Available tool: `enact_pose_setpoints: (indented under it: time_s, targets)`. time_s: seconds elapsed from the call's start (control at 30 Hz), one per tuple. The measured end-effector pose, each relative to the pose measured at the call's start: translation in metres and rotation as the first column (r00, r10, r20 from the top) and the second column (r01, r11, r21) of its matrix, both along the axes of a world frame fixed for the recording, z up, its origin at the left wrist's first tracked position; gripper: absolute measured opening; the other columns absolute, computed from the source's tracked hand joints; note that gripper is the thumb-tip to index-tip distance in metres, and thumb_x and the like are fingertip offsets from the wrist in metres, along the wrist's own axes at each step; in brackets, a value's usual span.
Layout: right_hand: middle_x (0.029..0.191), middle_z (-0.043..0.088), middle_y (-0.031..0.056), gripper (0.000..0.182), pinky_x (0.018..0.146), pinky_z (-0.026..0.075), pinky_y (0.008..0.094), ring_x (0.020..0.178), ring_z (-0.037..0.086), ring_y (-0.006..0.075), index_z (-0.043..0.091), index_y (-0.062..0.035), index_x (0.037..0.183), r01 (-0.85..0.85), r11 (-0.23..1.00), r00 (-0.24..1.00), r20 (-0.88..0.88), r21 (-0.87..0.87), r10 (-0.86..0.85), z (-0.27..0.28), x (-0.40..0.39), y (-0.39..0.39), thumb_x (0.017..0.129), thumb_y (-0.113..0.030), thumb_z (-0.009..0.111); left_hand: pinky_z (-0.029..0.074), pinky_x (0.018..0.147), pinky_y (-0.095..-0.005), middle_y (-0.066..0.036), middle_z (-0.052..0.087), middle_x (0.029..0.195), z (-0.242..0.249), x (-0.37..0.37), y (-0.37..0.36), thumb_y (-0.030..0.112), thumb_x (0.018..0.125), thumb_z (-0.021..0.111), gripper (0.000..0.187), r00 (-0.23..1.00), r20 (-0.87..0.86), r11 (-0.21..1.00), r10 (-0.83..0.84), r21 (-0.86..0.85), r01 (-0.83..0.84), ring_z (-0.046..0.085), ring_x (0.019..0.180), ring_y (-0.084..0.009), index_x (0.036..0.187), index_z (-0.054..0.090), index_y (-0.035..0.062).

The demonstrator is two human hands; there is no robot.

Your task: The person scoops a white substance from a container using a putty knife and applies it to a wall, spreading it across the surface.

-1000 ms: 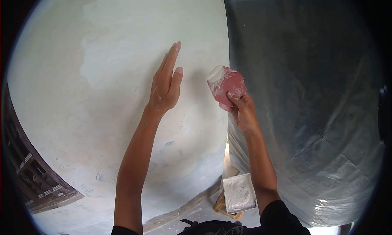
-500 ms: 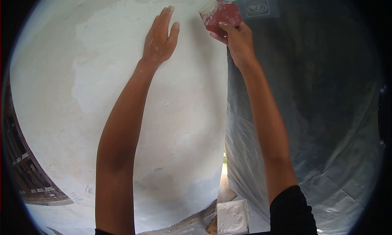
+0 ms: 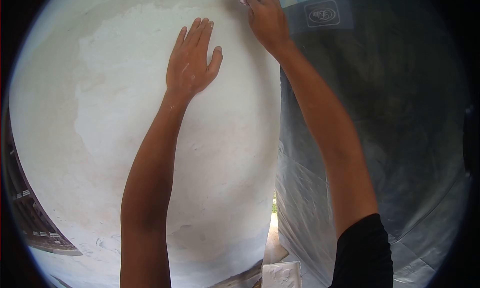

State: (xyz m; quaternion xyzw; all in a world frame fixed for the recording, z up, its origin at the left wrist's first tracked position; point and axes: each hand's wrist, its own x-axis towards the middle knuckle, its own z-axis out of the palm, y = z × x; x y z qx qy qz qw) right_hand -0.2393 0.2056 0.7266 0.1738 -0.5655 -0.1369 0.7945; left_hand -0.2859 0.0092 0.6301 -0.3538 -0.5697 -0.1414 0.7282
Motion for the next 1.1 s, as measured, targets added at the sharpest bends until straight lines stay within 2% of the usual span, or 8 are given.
enact_pose_setpoints:
  time_s: [0.17,0.23,0.37,0.57,0.73,0.97,1.03,1.1]
  targets:
    - [0.105,0.06,0.015,0.019,0.085,0.055,0.0466,0.101,0.06,0.0366,0.067,-0.0006,0.106,0.055,0.998,0.997,0.062,-0.017,-0.054,0.006,-0.015,0.0,0.093,-0.007,0.054,0.027,0.124,-0.0449,-0.015,0.053,0.15,0.0,-0.001,0.001,0.021,0.098,0.053,0.052,1.0,0.004,1.0,0.019,0.004,-0.019,0.041,0.146,-0.0275,0.146,0.049,0.0003]
    - [0.105,0.063,0.0091,0.024,0.079,0.056,0.0428,0.095,0.061,0.0304,0.067,-0.0009,0.109,0.056,0.996,0.995,0.074,0.063,-0.061,0.001,-0.014,0.004,0.085,-0.001,0.066,0.027,0.124,-0.0447,-0.014,0.053,0.15,0.0,0.0,0.001,0.021,0.098,0.053,0.052,1.0,0.003,1.0,0.022,0.003,-0.022,0.041,0.147,-0.0274,0.146,0.049,0.0003]
    - [0.114,0.063,0.006,0.023,0.073,0.062,0.0371,0.1,0.064,0.0238,0.069,0.0028,0.106,0.097,0.989,0.992,0.076,0.112,-0.105,-0.019,-0.017,0.013,0.083,0.004,0.064,0.026,0.125,-0.0442,-0.014,0.052,0.151,0.0,-0.001,0.001,0.021,0.098,0.052,0.052,0.999,-0.001,0.999,0.033,0.006,-0.033,0.041,0.147,-0.0272,0.146,0.048,0.0004]
    - [0.111,0.06,0.006,0.029,0.077,0.061,0.0412,0.098,0.06,0.0286,0.068,0.0011,0.11,0.038,0.99,0.978,0.197,0.137,-0.065,-0.065,0.004,0.022,0.081,0.003,0.065,0.026,0.124,-0.0443,-0.015,0.052,0.15,0.0,0.0,0.001,0.021,0.099,0.051,0.052,1.0,0.009,1.0,0.023,0.006,-0.023,0.041,0.147,-0.0275,0.146,0.049,0.0002]
    - [0.106,0.058,0.0063,0.033,0.077,0.057,0.0419,0.094,0.059,0.0288,0.065,-0.0013,0.116,0.013,0.997,1.0,0.025,0.076,-0.015,-0.014,0.013,0.016,0.083,-0.001,0.068,0.028,0.123,-0.045,-0.015,0.054,0.149,0.0,-0.001,0.002,0.019,0.098,0.051,0.051,1.0,-0.004,0.999,0.028,0.016,-0.028,0.042,0.146,-0.0281,0.145,0.05,-0.0002]
    - [0.109,0.061,0.0166,0.019,0.087,0.055,0.0466,0.103,0.059,0.0376,0.067,0.0007,0.106,0.033,0.992,0.99,0.134,0.12,-0.049,0.013,-0.022,0.0,0.094,-0.007,0.053,0.029,0.123,-0.0455,-0.017,0.054,0.148,-0.001,-0.001,0.001,0.018,0.097,0.051,0.05,1.0,-0.017,1.0,0.004,0.007,-0.004,0.044,0.145,-0.0288,0.143,0.051,-0.0015]
    - [0.105,0.058,0.0063,0.029,0.074,0.058,0.0411,0.094,0.059,0.0287,0.065,-0.0018,0.113,0.125,0.985,0.988,0.079,0.122,-0.135,-0.014,-0.021,0.001,0.084,-0.002,0.068,0.029,0.123,-0.0456,-0.017,0.055,0.148,0.0,-0.002,0.001,0.018,0.097,0.051,0.05,1.0,-0.023,1.0,0.001,0.011,-0.001,0.044,0.144,-0.0288,0.143,0.051,-0.0017]
    - [0.113,0.06,0.0057,0.02,0.069,0.063,0.0381,0.1,0.06,0.0278,0.069,0.0021,0.099,0.14,0.983,0.98,0.126,0.119,-0.155,-0.043,-0.014,0.002,0.079,0.003,0.065,0.029,0.123,-0.0456,-0.017,0.055,0.147,0.0,-0.002,0.0,0.017,0.097,0.051,0.05,1.0,-0.031,1.0,-0.002,0.009,0.003,0.044,0.144,-0.0288,0.143,0.051,-0.0019]
